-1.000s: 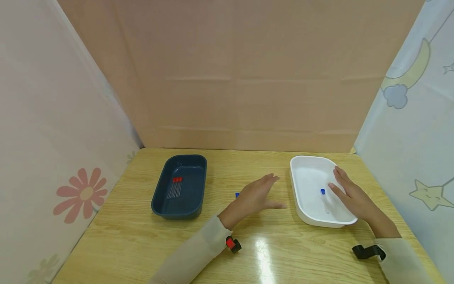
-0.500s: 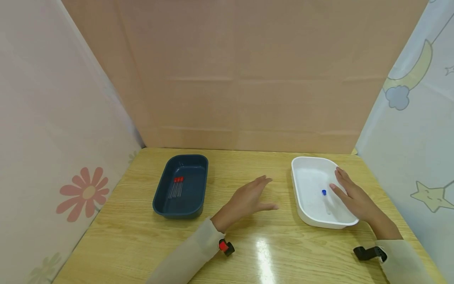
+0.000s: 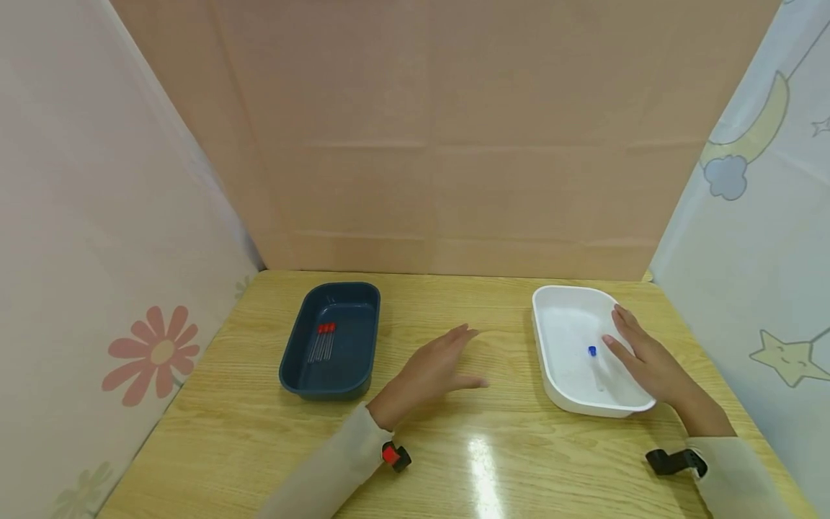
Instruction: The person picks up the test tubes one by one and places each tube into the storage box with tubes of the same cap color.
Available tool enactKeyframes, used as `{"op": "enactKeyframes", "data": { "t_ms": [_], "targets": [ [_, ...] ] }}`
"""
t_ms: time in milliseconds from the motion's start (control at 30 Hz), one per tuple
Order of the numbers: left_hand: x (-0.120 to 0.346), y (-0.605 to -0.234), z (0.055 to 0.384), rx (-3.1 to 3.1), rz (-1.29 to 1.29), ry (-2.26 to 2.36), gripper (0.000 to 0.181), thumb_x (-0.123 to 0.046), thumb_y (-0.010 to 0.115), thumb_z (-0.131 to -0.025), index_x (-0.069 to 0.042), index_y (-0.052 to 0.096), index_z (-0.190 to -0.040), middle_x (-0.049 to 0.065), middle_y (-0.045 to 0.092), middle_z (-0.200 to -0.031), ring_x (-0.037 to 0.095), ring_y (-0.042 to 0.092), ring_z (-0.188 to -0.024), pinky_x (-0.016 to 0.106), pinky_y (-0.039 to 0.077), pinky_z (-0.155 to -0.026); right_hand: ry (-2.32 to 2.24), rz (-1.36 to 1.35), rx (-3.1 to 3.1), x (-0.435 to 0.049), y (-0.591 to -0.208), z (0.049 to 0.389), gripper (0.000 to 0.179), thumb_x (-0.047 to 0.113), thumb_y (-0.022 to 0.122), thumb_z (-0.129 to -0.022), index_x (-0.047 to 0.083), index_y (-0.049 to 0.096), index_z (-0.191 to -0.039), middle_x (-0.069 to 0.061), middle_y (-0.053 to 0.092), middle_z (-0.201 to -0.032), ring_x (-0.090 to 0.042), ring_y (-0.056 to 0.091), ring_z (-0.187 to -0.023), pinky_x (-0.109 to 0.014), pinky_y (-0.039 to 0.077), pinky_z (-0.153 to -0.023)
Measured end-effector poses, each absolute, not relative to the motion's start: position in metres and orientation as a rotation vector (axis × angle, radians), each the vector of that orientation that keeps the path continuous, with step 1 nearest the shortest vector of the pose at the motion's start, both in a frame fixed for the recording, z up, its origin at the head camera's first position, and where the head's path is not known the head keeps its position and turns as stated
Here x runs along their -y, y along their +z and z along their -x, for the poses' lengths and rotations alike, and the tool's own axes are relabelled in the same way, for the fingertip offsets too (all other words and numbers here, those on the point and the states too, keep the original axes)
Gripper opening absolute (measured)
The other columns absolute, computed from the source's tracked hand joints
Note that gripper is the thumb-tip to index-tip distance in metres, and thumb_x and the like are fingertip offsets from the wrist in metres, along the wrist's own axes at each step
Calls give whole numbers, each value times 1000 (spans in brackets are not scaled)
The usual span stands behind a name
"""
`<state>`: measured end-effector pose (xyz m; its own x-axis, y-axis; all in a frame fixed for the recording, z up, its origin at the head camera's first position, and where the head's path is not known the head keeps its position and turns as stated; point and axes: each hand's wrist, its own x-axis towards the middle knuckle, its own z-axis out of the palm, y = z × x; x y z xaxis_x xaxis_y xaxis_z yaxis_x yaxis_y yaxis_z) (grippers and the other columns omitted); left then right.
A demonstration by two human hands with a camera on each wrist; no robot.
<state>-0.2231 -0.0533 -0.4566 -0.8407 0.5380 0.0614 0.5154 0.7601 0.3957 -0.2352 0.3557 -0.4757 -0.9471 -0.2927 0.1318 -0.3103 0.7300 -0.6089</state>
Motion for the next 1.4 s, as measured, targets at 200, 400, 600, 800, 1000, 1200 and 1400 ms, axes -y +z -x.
{"op": "enactKeyframes", "data": {
  "t_ms": [200,400,600,800,1000,1200,1400],
  "targets": [
    [66,-461,223,-2886,-843,600,94,-59,75,-84,-15,38,-157,10,34,-163,27,48,-139,43,50,-103,1033,-512,2894,-356,-476,235,68,29,43,-110,-2,8,-160,-23,-2,-167,-48,-3,-151,-64,-3,-118],
    [77,-463,222,-2851,-817,634,95,-55,78,-84,-12,37,-157,13,34,-162,29,47,-140,45,49,-104,1033,-518,2888,-357,-476,236,68,28,43,-110,-3,8,-160,-25,-1,-167,-49,-3,-151,-64,-2,-118],
    [85,-464,222,-2846,-784,566,96,-59,75,-84,-11,36,-157,14,32,-163,31,41,-144,46,45,-108,1014,-536,2874,-357,-479,237,67,28,44,-110,-3,11,-160,-22,0,-168,-47,-2,-152,-37,-7,-122],
    [90,-464,223,-2850,-790,467,95,-57,77,-83,-6,40,-155,16,32,-162,32,37,-147,46,41,-111,1010,-540,2871,-358,-480,238,66,27,44,-110,-3,11,-160,-22,-1,-168,-47,-1,-152,-34,-8,-122],
    [94,-464,224,-2855,-778,400,97,-57,78,-82,-4,40,-154,17,33,-162,31,34,-148,47,37,-115,1004,-542,2867,-358,-480,239,67,27,44,-110,-3,11,-160,-23,1,-168,-47,-1,-152,-38,-7,-123],
    [96,-465,225,-2847,-741,372,100,-58,79,-81,-5,39,-155,16,32,-162,30,31,-150,47,33,-117,1013,-542,2869,-358,-480,239,67,27,44,-110,-3,10,-160,-23,1,-167,-48,-1,-152,-41,-7,-123],
    [98,-467,228,-2815,-712,364,100,-55,82,-80,-6,39,-155,16,32,-163,32,32,-149,48,34,-116,1008,-543,2867,-358,-480,237,67,27,44,-110,-3,10,-160,-24,1,-167,-47,-1,-152,-36,-8,-122]
  ]
}}
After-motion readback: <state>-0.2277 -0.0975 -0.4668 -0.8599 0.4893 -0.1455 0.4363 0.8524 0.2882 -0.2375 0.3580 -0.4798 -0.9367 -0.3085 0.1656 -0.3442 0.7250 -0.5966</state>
